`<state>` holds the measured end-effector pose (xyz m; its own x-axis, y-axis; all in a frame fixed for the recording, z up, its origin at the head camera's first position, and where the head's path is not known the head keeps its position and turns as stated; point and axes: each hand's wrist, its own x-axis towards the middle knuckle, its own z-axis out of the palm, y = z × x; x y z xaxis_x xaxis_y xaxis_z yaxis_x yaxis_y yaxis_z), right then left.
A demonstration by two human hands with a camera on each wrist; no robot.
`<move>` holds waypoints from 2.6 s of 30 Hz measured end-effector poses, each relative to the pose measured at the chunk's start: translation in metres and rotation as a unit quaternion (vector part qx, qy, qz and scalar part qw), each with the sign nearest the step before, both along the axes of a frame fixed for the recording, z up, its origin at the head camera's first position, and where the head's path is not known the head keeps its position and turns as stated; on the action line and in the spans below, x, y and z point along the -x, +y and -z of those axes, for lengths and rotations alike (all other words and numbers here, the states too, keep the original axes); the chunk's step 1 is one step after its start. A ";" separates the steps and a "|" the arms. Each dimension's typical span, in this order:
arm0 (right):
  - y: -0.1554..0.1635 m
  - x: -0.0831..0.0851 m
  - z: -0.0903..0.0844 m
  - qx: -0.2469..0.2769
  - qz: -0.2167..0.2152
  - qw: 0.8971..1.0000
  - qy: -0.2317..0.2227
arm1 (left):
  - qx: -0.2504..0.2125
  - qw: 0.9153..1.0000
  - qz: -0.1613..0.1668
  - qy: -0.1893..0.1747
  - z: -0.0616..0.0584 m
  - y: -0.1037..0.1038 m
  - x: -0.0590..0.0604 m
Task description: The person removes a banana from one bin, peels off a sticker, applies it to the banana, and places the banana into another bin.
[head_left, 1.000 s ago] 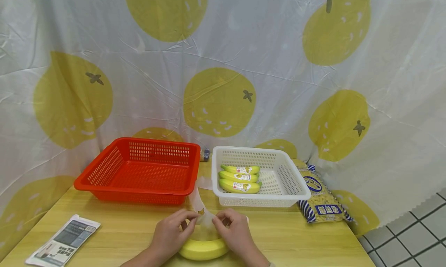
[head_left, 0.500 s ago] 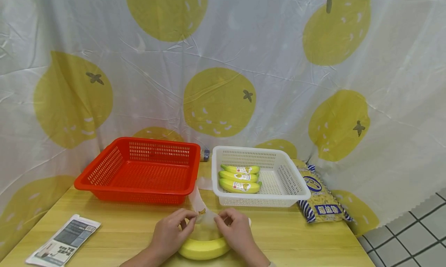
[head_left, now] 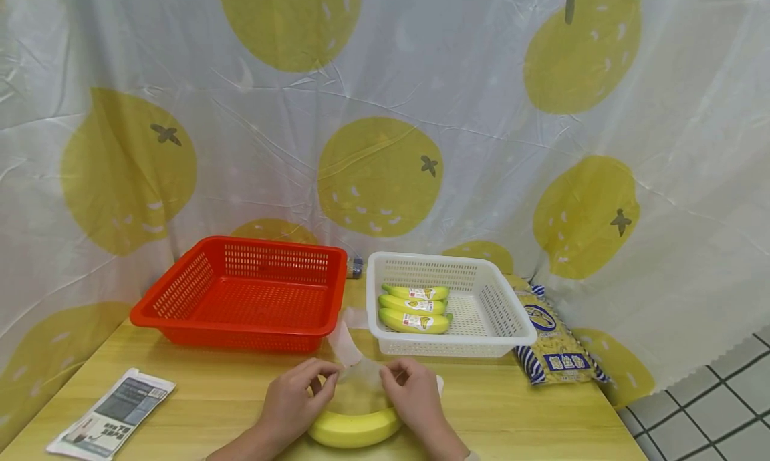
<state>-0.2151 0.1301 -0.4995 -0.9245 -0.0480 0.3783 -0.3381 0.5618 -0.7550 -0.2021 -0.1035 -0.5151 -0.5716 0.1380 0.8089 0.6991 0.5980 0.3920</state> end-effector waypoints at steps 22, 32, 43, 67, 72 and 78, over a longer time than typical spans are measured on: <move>0.004 0.007 0.004 -0.048 0.029 0.997 0.052 | -0.022 1.000 0.021 0.007 -0.003 -0.003 -0.003; 0.005 -0.001 -0.006 0.117 -0.108 0.987 -0.034 | -0.038 0.984 0.162 0.061 -0.002 -0.004 0.000; 0.012 0.000 -0.010 0.191 -0.255 0.930 -0.181 | -0.010 0.952 0.260 0.164 -0.023 0.004 -0.005; 0.015 -0.012 -0.013 0.053 -0.332 0.940 -0.060 | 0.046 0.974 0.216 -0.053 -0.005 -0.006 -0.010; 0.015 -0.012 -0.011 0.025 -0.336 0.941 -0.029 | 0.054 0.972 0.224 -0.049 -0.003 -0.007 -0.010; 0.015 -0.013 -0.008 -0.027 -0.325 0.945 -0.002 | 0.073 0.969 0.231 -0.045 -0.003 -0.008 -0.009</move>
<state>-0.2026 0.1452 -0.4917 -0.6947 -0.6253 0.3555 -0.6224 0.2748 -0.7329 -0.1931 -0.1113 -0.5120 -0.4888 0.5061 0.7106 0.8724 0.2829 0.3986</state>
